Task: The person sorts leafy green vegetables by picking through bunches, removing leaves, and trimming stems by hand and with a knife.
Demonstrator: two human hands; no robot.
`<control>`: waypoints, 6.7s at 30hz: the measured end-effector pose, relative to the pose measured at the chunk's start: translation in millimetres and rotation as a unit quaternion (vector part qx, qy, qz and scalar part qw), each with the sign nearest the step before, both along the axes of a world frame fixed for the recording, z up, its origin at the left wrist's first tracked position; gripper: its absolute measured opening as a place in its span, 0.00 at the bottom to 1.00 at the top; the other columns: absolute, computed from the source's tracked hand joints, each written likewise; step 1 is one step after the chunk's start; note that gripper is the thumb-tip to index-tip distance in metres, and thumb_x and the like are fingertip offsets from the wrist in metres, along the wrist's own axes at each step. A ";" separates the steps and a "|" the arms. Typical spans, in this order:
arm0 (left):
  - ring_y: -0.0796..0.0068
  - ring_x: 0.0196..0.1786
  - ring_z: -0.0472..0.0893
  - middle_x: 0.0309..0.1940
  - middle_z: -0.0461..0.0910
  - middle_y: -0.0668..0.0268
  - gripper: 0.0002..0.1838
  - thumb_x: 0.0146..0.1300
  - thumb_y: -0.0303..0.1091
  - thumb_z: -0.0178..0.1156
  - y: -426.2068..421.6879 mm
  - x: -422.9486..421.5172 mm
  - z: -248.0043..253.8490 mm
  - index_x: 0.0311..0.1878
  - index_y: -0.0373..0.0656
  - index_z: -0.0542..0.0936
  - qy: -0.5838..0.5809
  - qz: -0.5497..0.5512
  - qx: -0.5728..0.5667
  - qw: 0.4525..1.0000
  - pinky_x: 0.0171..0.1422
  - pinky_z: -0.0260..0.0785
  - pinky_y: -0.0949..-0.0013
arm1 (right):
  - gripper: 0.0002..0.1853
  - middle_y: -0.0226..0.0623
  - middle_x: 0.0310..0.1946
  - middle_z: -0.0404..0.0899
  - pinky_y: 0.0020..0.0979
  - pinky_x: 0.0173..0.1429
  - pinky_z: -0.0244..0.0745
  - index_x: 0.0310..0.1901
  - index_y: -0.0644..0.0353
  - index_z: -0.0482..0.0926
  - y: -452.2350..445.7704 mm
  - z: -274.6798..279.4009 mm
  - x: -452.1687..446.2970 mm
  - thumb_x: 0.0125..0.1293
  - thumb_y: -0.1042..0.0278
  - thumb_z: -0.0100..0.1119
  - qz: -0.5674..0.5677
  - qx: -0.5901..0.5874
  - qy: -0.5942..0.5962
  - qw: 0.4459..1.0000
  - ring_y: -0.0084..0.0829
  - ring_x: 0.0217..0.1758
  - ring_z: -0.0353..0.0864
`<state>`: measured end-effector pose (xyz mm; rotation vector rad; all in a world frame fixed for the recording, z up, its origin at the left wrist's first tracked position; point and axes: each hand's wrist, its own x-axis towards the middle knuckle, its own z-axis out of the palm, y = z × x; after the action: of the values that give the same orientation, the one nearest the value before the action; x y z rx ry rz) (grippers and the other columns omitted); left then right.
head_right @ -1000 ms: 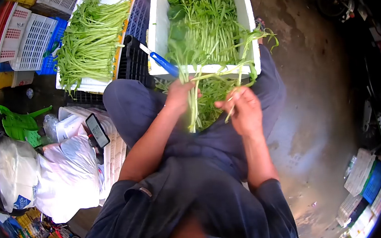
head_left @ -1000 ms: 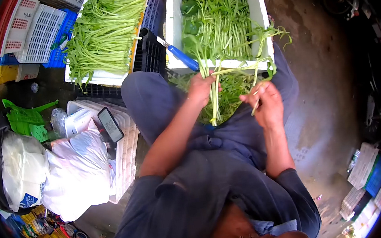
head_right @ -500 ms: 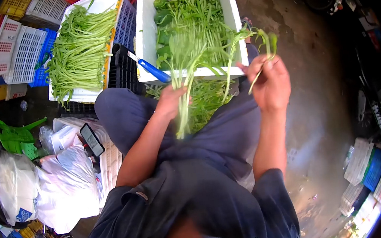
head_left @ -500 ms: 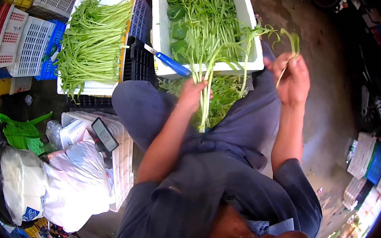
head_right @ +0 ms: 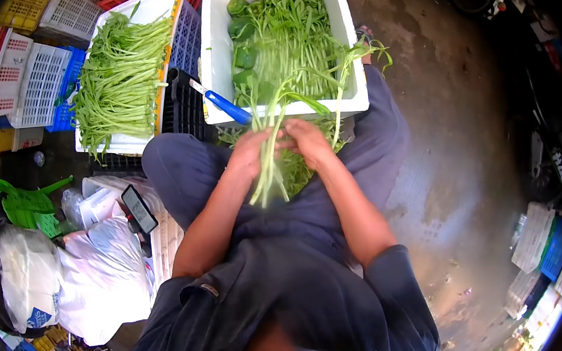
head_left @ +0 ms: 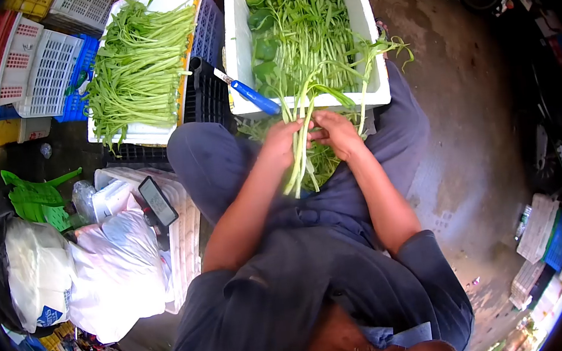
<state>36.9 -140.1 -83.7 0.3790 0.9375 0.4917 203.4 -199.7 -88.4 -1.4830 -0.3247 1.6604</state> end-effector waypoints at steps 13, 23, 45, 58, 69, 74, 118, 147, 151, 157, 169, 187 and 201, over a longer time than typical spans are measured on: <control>0.73 0.28 0.82 0.34 0.83 0.65 0.11 0.69 0.33 0.65 -6.2 -0.6 8.5 0.49 0.37 0.81 0.030 -0.038 -0.010 0.999 0.29 0.76 0.71 | 0.09 0.30 0.30 0.79 0.24 0.34 0.75 0.42 0.60 0.77 3.0 -31.0 -24.4 0.75 0.64 0.61 -0.131 0.056 0.067 0.987 0.21 0.29 0.77; 0.75 0.27 0.81 0.31 0.83 0.66 0.09 0.68 0.34 0.65 -5.8 0.2 20.2 0.43 0.38 0.82 0.064 -0.079 0.036 0.994 0.30 0.77 0.70 | 0.09 0.32 0.32 0.82 0.27 0.46 0.76 0.40 0.61 0.78 -16.0 6.1 -21.9 0.76 0.65 0.60 -0.136 0.107 0.028 0.984 0.23 0.34 0.80; 0.66 0.37 0.84 0.38 0.82 0.61 0.10 0.68 0.30 0.65 -8.2 1.2 19.9 0.48 0.36 0.80 -0.048 0.023 0.031 0.998 0.39 0.82 0.58 | 0.10 0.26 0.28 0.77 0.23 0.40 0.70 0.38 0.62 0.77 -43.6 16.2 -21.8 0.77 0.66 0.57 -0.003 0.218 -0.110 0.970 0.17 0.32 0.73; 0.71 0.31 0.80 0.37 0.82 0.64 0.11 0.70 0.30 0.63 3.8 -3.2 23.9 0.53 0.39 0.79 0.006 0.000 0.106 0.994 0.34 0.76 0.66 | 0.22 0.59 0.63 0.74 0.48 0.58 0.78 0.63 0.69 0.74 -52.7 48.7 -13.9 0.71 0.68 0.59 0.144 0.261 -0.555 0.776 0.56 0.51 0.84; 0.74 0.27 0.79 0.35 0.82 0.64 0.09 0.71 0.30 0.62 2.4 -5.3 32.5 0.50 0.37 0.80 0.002 -0.008 0.131 0.991 0.30 0.74 0.70 | 0.09 0.38 0.30 0.85 0.32 0.40 0.75 0.45 0.66 0.81 0.5 29.9 -8.3 0.71 0.69 0.60 0.042 0.259 -0.279 0.924 0.29 0.33 0.83; 0.75 0.28 0.79 0.35 0.83 0.64 0.09 0.70 0.30 0.63 4.8 -4.0 27.1 0.49 0.38 0.80 0.016 0.003 0.121 0.993 0.31 0.73 0.70 | 0.06 0.49 0.30 0.81 0.37 0.40 0.75 0.39 0.64 0.81 -15.4 58.8 -6.6 0.70 0.70 0.60 0.110 0.219 -0.430 0.869 0.42 0.32 0.82; 0.75 0.28 0.79 0.27 0.81 0.65 0.10 0.67 0.27 0.60 -10.0 10.1 29.1 0.51 0.39 0.81 0.241 -0.024 0.343 0.908 0.34 0.71 0.66 | 0.11 0.43 0.24 0.82 0.41 0.36 0.80 0.33 0.65 0.80 38.3 45.9 -24.4 0.67 0.65 0.61 0.073 0.162 -0.482 0.858 0.39 0.27 0.84; 0.70 0.31 0.75 0.36 0.77 0.65 0.09 0.72 0.32 0.61 15.0 -15.4 22.5 0.51 0.40 0.76 -0.212 0.064 -0.008 0.975 0.34 0.68 0.64 | 0.14 0.54 0.40 0.84 0.47 0.48 0.77 0.48 0.66 0.83 -67.3 92.6 -1.0 0.69 0.64 0.62 0.219 0.177 -0.400 0.872 0.56 0.45 0.83; 0.70 0.30 0.75 0.36 0.77 0.65 0.10 0.73 0.33 0.60 11.6 -15.5 26.1 0.51 0.40 0.76 -0.225 0.029 -0.005 0.974 0.33 0.67 0.64 | 0.15 0.46 0.40 0.85 0.36 0.43 0.78 0.52 0.67 0.82 -29.9 67.7 2.1 0.69 0.65 0.64 0.106 0.211 -0.355 0.905 0.38 0.36 0.85; 0.70 0.29 0.75 0.34 0.76 0.65 0.11 0.71 0.31 0.59 5.0 -9.7 37.7 0.53 0.39 0.75 -0.151 -0.006 0.071 0.986 0.32 0.68 0.64 | 0.14 0.32 0.37 0.82 0.24 0.37 0.74 0.53 0.69 0.80 17.2 81.3 -7.0 0.73 0.68 0.63 -0.012 0.221 -0.179 0.959 0.20 0.32 0.77; 0.74 0.28 0.75 0.33 0.78 0.68 0.11 0.71 0.32 0.62 2.8 -9.5 40.8 0.52 0.39 0.78 -0.177 -0.045 0.049 0.982 0.30 0.67 0.69 | 0.09 0.28 0.29 0.78 0.23 0.34 0.71 0.51 0.65 0.82 32.2 41.8 -4.9 0.75 0.73 0.56 -0.123 0.216 -0.064 0.966 0.19 0.27 0.72; 0.76 0.24 0.73 0.30 0.78 0.66 0.09 0.72 0.33 0.61 3.5 -15.0 32.2 0.47 0.39 0.76 -0.223 -0.078 0.013 0.972 0.27 0.65 0.70 | 0.08 0.28 0.22 0.76 0.23 0.23 0.60 0.37 0.63 0.83 53.5 38.2 35.9 0.73 0.69 0.61 -0.171 0.196 -0.008 0.966 0.18 0.18 0.67; 0.75 0.25 0.75 0.32 0.78 0.66 0.08 0.72 0.33 0.61 4.9 -11.5 36.8 0.47 0.39 0.76 -0.169 -0.054 0.049 0.983 0.28 0.69 0.69 | 0.08 0.25 0.23 0.75 0.23 0.29 0.67 0.39 0.66 0.82 -5.2 91.2 31.3 0.73 0.69 0.63 -0.156 0.230 -0.296 0.914 0.16 0.23 0.72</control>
<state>25.3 -135.2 -46.9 0.4171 0.5635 0.4860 234.7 -204.9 2.8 -1.5367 -0.7127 0.7794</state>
